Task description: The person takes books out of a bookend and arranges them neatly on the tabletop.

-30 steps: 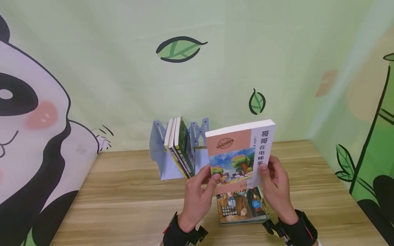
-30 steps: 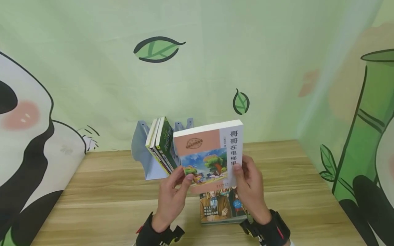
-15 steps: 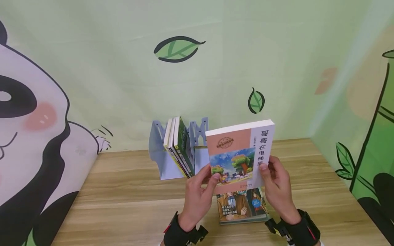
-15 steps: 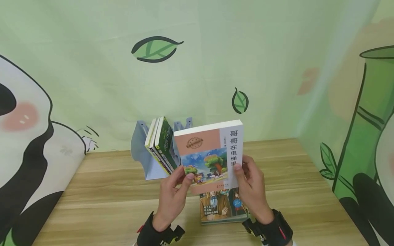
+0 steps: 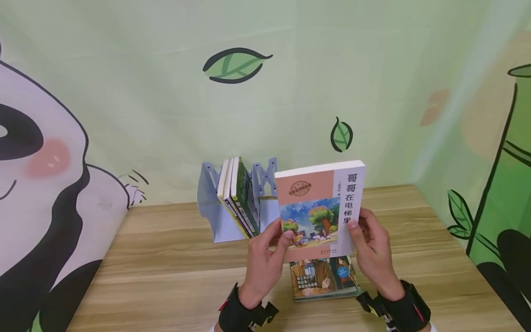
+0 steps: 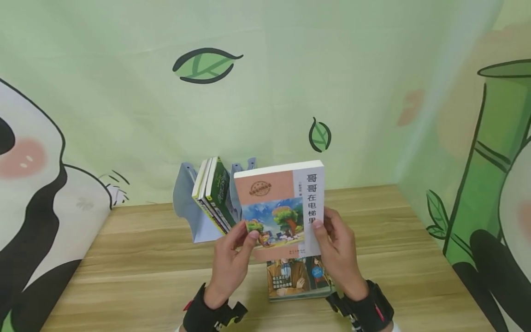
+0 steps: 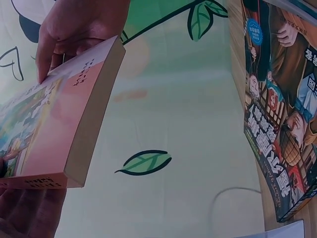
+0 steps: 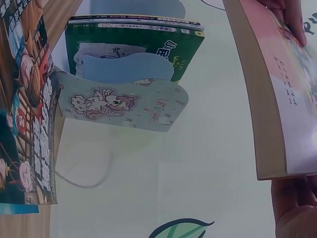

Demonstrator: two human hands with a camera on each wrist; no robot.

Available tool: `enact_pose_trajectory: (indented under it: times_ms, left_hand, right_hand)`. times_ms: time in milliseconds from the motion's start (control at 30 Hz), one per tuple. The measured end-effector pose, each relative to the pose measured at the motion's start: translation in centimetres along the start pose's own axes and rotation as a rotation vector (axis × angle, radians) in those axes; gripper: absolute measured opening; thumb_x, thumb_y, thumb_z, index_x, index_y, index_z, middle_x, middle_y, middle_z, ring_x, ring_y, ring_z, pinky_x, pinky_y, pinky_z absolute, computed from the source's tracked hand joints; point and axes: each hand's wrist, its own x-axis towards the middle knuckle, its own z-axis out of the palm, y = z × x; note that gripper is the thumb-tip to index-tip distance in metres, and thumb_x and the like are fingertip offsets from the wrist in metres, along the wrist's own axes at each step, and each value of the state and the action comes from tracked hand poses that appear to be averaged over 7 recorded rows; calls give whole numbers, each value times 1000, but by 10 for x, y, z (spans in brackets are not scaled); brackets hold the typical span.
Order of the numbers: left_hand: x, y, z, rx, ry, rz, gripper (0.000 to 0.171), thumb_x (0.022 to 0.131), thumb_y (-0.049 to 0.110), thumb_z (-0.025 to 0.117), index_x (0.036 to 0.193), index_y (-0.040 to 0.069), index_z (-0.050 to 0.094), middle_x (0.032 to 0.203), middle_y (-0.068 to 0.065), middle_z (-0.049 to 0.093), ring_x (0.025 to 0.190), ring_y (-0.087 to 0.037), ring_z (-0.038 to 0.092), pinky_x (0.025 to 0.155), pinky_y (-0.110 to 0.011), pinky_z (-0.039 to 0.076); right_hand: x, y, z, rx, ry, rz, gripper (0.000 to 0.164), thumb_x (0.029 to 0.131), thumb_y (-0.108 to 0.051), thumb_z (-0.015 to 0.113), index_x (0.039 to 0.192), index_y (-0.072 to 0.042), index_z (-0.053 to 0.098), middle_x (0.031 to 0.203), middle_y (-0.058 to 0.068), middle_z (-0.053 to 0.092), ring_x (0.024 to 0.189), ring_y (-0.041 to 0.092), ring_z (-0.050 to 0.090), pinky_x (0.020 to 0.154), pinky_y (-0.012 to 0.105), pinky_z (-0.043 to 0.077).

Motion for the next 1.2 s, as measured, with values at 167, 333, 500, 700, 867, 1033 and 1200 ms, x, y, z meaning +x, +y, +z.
enact_pose_trajectory:
  times_ms: [167, 333, 500, 700, 867, 1033, 1200]
  left_hand:
    - [-1, -1, 1, -9, 1, -28, 36, 99, 7, 56, 134, 9, 58, 101, -10, 74, 81, -16, 70, 71, -27, 58]
    - [0, -2, 2, -40, -16, -85, 35, 100, 10, 54, 135, 9, 57, 104, -11, 74, 82, -16, 71, 73, -27, 58]
    - [0, -6, 5, -63, -24, -127, 33, 101, 13, 53, 134, 9, 58, 100, -9, 73, 78, -14, 68, 70, -26, 55]
    - [-2, -10, 6, -81, -47, -205, 40, 103, 22, 52, 140, 7, 52, 101, -9, 72, 82, -14, 67, 75, -27, 54]
    - [-1, -10, 6, -99, -72, -302, 45, 102, 27, 53, 142, 5, 50, 107, -13, 73, 88, -21, 69, 79, -28, 55]
    - [-1, -13, 6, -84, -107, -359, 49, 102, 32, 52, 143, 6, 48, 111, -15, 72, 94, -25, 70, 85, -29, 56]
    - [-1, -16, 7, -71, -129, -367, 50, 102, 38, 50, 142, 8, 49, 114, -14, 70, 99, -25, 69, 91, -28, 54]
  right_hand:
    - [0, 0, -2, 14, -22, 23, 29, 98, 11, 42, 124, 10, 53, 103, -12, 63, 77, 5, 61, 57, 22, 49]
    - [1, -2, -5, -16, -36, 87, 27, 99, 7, 44, 123, 7, 55, 100, -10, 64, 76, 6, 61, 56, 24, 50]
    - [6, -3, -11, -62, -103, 159, 31, 102, -1, 46, 131, 3, 54, 105, 11, 68, 81, 5, 65, 60, 26, 55]
    - [8, 1, -21, -126, -202, 194, 35, 103, -7, 46, 138, -2, 51, 106, 19, 70, 79, 4, 67, 59, 27, 56]
    - [9, 5, -22, -159, -210, 197, 34, 103, -9, 48, 135, 0, 54, 104, 20, 72, 78, 4, 67, 59, 27, 56]
    - [11, 6, -24, -223, -219, 228, 31, 102, -12, 51, 130, 1, 57, 101, 18, 71, 80, 2, 65, 63, 23, 57]
    - [13, 6, -26, -262, -244, 278, 32, 102, -16, 53, 129, 1, 58, 101, 16, 70, 83, 3, 64, 69, 22, 57]
